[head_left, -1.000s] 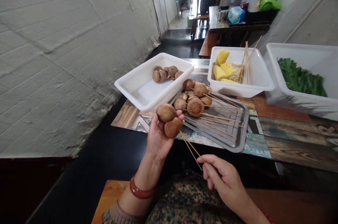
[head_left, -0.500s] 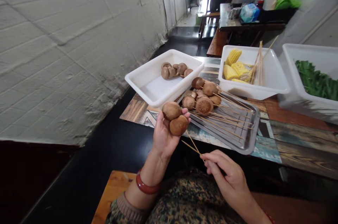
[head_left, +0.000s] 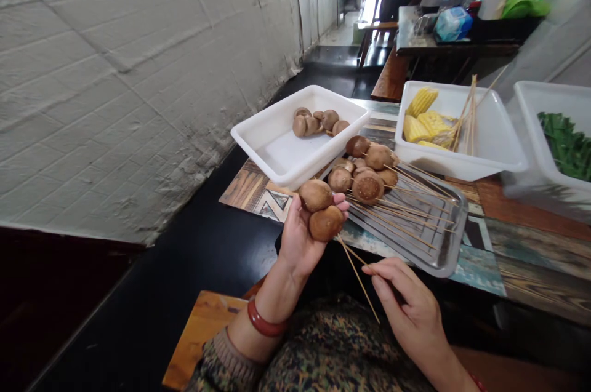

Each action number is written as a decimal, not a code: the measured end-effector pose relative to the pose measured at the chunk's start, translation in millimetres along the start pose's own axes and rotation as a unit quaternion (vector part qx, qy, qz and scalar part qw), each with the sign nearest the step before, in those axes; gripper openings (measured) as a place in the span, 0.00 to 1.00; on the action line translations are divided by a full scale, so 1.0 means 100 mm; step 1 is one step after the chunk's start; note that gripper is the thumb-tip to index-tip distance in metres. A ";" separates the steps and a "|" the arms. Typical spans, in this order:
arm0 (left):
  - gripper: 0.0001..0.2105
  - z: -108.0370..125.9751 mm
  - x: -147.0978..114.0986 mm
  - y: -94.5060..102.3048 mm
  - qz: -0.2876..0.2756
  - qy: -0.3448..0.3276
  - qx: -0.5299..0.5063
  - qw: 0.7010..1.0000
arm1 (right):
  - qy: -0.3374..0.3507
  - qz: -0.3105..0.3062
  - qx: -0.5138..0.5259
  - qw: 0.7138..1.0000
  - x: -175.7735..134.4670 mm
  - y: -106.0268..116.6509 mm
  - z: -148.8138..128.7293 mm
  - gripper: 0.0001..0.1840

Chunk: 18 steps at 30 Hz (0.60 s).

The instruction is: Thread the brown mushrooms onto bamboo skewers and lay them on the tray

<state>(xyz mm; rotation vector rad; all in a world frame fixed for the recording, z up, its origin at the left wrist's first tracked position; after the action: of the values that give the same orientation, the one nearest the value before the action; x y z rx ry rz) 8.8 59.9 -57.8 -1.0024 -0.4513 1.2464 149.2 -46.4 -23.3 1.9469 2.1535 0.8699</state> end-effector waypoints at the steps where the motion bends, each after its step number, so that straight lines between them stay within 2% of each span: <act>1: 0.26 -0.02 0.00 -0.01 -0.003 0.004 -0.001 1.000 | -0.008 0.004 0.001 1.000 0.00 0.00 0.03 0.10; 7: 0.20 -0.18 -0.01 -0.06 -0.034 0.027 0.003 0.999 | -0.074 0.001 0.017 0.997 0.05 -0.12 0.21 0.08; 11: 0.18 -0.34 -0.02 -0.07 -0.041 0.053 0.016 0.998 | -0.127 -0.013 0.064 0.990 0.10 -0.23 0.30 0.12; 18: 0.20 -0.39 -0.05 -0.02 0.006 0.022 0.065 0.998 | -0.155 0.001 0.110 0.982 0.11 -0.24 0.30 0.16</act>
<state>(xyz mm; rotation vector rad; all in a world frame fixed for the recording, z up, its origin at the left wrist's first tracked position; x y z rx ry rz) 37.9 40.7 -75.8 -0.9201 -0.3264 1.2463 139.7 -26.2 -56.9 2.0203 2.1333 0.3082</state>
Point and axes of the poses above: each hand's wrist, its own x-axis towards the middle knuckle, its own y-axis out of the back of the hand, z = x × y, the point moved 10 cm from there along x, towards the middle knuckle, and after that the axes turned 9 degrees about -z, right-handed, at the moved point
